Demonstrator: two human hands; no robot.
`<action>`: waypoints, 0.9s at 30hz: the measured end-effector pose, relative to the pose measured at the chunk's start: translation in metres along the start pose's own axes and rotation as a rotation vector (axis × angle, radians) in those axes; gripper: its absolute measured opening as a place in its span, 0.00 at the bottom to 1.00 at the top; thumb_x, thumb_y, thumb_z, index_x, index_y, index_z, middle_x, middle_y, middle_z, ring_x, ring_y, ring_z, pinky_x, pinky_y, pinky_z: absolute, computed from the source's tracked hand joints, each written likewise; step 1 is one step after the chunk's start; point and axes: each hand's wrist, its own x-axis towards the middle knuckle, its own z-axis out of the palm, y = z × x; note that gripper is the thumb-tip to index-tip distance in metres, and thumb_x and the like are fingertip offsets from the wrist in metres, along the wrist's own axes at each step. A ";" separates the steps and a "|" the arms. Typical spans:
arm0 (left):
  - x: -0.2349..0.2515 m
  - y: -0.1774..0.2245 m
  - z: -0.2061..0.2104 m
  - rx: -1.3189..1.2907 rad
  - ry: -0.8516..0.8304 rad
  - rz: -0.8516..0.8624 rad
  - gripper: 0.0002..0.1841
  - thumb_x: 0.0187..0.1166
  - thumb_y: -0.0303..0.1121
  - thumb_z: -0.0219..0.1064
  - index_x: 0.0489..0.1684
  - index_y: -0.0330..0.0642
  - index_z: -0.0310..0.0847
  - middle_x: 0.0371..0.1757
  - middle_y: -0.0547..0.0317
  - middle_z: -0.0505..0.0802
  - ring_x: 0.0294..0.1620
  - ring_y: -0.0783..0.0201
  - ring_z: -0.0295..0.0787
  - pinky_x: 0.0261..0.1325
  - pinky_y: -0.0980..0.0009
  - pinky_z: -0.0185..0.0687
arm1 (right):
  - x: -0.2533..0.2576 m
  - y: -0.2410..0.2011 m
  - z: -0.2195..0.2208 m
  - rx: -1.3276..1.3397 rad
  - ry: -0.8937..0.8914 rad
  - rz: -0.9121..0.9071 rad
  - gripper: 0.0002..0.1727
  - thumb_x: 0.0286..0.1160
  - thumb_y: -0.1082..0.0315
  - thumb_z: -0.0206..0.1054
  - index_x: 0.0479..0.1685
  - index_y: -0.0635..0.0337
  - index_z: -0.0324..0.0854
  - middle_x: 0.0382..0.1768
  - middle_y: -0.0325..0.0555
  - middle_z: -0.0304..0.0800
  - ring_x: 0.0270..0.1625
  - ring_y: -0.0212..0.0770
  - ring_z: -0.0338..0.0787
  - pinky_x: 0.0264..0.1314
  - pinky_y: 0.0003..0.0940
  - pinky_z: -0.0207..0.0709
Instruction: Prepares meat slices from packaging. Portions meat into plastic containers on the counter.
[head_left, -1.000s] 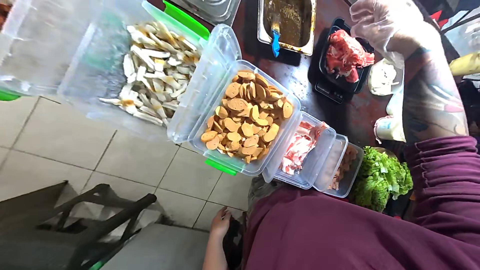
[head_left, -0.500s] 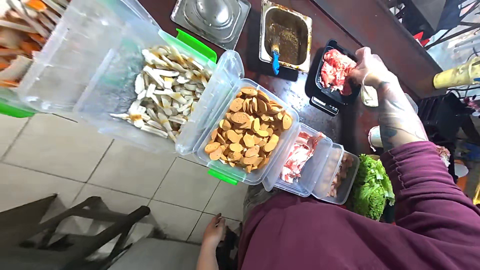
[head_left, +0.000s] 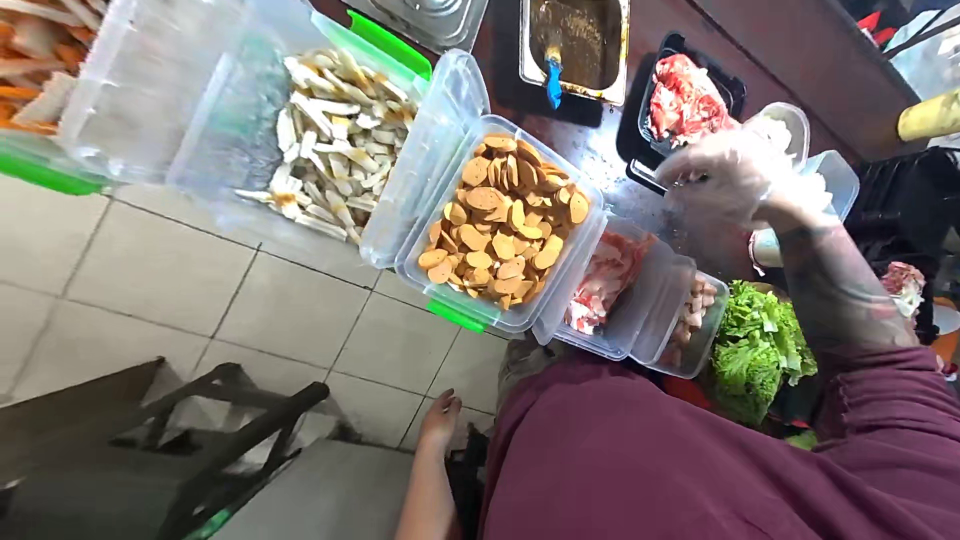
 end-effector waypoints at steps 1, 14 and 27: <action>-0.002 0.005 0.000 -0.001 0.001 0.006 0.24 0.89 0.36 0.58 0.82 0.38 0.71 0.66 0.38 0.89 0.62 0.44 0.89 0.65 0.42 0.83 | -0.005 -0.026 0.017 -0.066 -0.085 -0.078 0.20 0.71 0.46 0.72 0.64 0.25 0.86 0.61 0.28 0.91 0.65 0.38 0.88 0.70 0.55 0.81; -0.013 0.018 0.006 -0.021 -0.012 0.046 0.24 0.88 0.33 0.59 0.81 0.34 0.70 0.67 0.36 0.88 0.64 0.44 0.88 0.70 0.45 0.80 | -0.031 -0.022 0.119 -0.298 -0.103 -0.083 0.18 0.79 0.73 0.63 0.66 0.51 0.82 0.84 0.45 0.67 0.80 0.57 0.73 0.66 0.56 0.83; -0.025 -0.011 0.007 -0.059 -0.017 -0.018 0.25 0.88 0.33 0.59 0.82 0.34 0.69 0.67 0.35 0.87 0.65 0.44 0.88 0.70 0.45 0.79 | -0.067 -0.096 0.058 0.571 0.123 0.019 0.14 0.70 0.73 0.78 0.54 0.53 0.88 0.59 0.40 0.90 0.60 0.38 0.92 0.65 0.37 0.90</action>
